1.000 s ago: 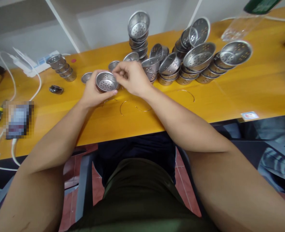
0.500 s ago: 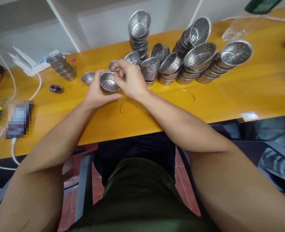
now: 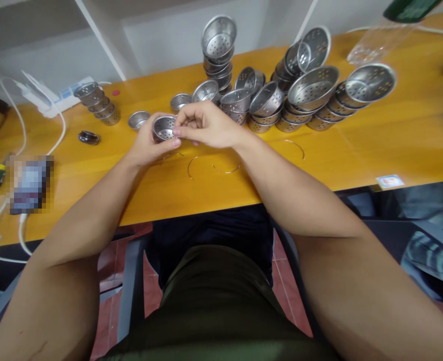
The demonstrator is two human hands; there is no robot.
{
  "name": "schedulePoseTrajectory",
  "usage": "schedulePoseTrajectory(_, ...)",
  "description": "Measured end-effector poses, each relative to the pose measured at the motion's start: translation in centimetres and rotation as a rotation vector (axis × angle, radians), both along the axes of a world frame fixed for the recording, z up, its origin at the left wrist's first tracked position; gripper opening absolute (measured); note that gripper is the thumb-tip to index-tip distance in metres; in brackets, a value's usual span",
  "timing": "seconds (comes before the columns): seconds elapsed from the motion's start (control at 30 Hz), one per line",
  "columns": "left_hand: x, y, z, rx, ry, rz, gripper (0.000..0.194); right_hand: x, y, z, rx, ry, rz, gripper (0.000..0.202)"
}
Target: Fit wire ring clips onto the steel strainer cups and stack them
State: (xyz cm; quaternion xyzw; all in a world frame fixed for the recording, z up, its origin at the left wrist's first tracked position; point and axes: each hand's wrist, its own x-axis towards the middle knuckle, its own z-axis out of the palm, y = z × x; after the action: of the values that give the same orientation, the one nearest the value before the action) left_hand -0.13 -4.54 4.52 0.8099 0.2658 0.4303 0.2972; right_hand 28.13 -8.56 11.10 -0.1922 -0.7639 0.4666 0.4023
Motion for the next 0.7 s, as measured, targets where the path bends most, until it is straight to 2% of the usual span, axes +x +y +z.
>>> schedulePoseTrajectory(0.1, -0.2, 0.5, -0.5, 0.018, -0.002, -0.053, 0.126, -0.4, -0.1, -0.1, -0.011, 0.039, -0.042, 0.074)
schedulePoseTrajectory(0.17, -0.2, 0.6, -0.7, 0.045, -0.007, -0.042, 0.13, -1.0, -0.3, -0.3, -0.012, 0.06, -0.092, 0.077)
schedulePoseTrajectory(0.33, 0.1, 0.6, -1.0, 0.063, -0.012, 0.007, 0.116, -2.0, -0.9, -0.6, -0.012, 0.095, -0.205, 0.083)
schedulePoseTrajectory(0.5, 0.0, 0.6, -0.6, 0.107, -0.003, 0.009, 0.106, -2.2, -1.1, -0.9, 0.009, 0.051, -0.265, 0.08)
schedulePoseTrajectory(0.7, 0.0, 0.5, -0.6, 0.182, -0.021, -0.021, 0.1, -2.1, -0.5, -1.5, 0.077, 0.035, -0.256, 0.08)
